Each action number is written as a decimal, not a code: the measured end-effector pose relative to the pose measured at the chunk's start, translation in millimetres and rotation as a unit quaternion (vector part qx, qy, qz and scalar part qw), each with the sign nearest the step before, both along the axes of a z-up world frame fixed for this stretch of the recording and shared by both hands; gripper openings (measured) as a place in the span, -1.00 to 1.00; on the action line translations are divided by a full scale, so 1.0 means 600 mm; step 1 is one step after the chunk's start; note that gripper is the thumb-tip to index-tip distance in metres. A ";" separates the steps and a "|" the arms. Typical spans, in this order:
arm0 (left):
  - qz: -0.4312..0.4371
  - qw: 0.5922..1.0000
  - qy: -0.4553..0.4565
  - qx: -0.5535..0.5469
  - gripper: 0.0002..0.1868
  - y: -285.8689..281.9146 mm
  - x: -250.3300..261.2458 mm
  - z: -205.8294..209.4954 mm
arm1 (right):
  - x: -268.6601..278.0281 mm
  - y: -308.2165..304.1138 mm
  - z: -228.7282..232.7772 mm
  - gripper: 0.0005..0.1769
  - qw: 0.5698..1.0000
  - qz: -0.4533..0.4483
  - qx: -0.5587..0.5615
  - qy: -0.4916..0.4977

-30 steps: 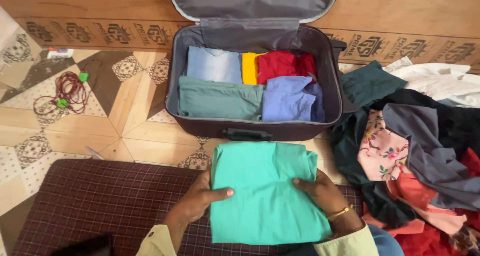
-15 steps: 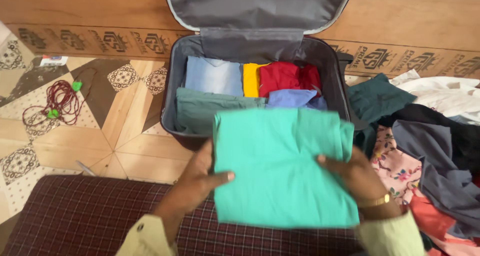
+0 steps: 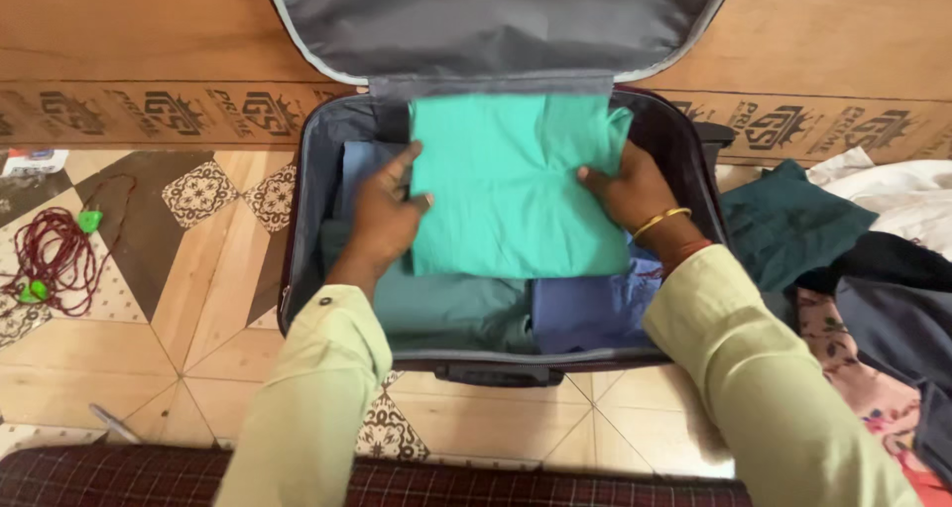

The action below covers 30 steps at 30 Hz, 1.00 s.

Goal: The person folds several pieces of clothing by hand and places them into an open suitcase. They fold a light blue shirt, a green garment, and a gray garment, arranging each neatly inside the suitcase.

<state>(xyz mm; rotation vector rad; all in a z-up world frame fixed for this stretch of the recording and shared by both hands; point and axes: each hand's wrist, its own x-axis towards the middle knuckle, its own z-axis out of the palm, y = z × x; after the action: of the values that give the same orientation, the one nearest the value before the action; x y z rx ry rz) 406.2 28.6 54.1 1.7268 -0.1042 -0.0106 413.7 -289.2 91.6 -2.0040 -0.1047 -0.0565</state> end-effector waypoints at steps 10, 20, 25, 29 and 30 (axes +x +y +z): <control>-0.115 0.889 -0.045 0.442 -0.32 -0.021 -0.145 0.084 | -0.212 -0.028 0.055 -0.36 0.927 0.209 -0.301 -0.084; -0.178 0.806 0.065 0.561 -0.11 0.174 -0.547 0.218 | -0.415 0.000 0.095 -0.13 0.843 0.064 -0.462 -0.269; 0.105 0.920 0.287 0.244 -0.27 0.382 -0.778 0.116 | -0.529 -0.202 -0.034 -0.40 0.918 0.185 -0.350 -0.039; 0.289 0.868 0.398 0.076 -0.31 0.428 -0.884 -0.012 | -0.624 -0.327 -0.121 -0.34 0.876 0.150 -0.381 0.256; 0.304 0.865 0.393 0.069 -0.32 0.419 -0.884 -0.002 | -0.644 -0.326 -0.132 -0.31 0.856 0.151 -0.422 0.259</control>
<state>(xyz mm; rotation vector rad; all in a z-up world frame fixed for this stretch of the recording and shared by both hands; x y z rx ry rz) -124.0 279.9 53.1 1.7064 1.0660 -0.2589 27.3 -484.6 12.3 -2.7667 -0.1047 0.8707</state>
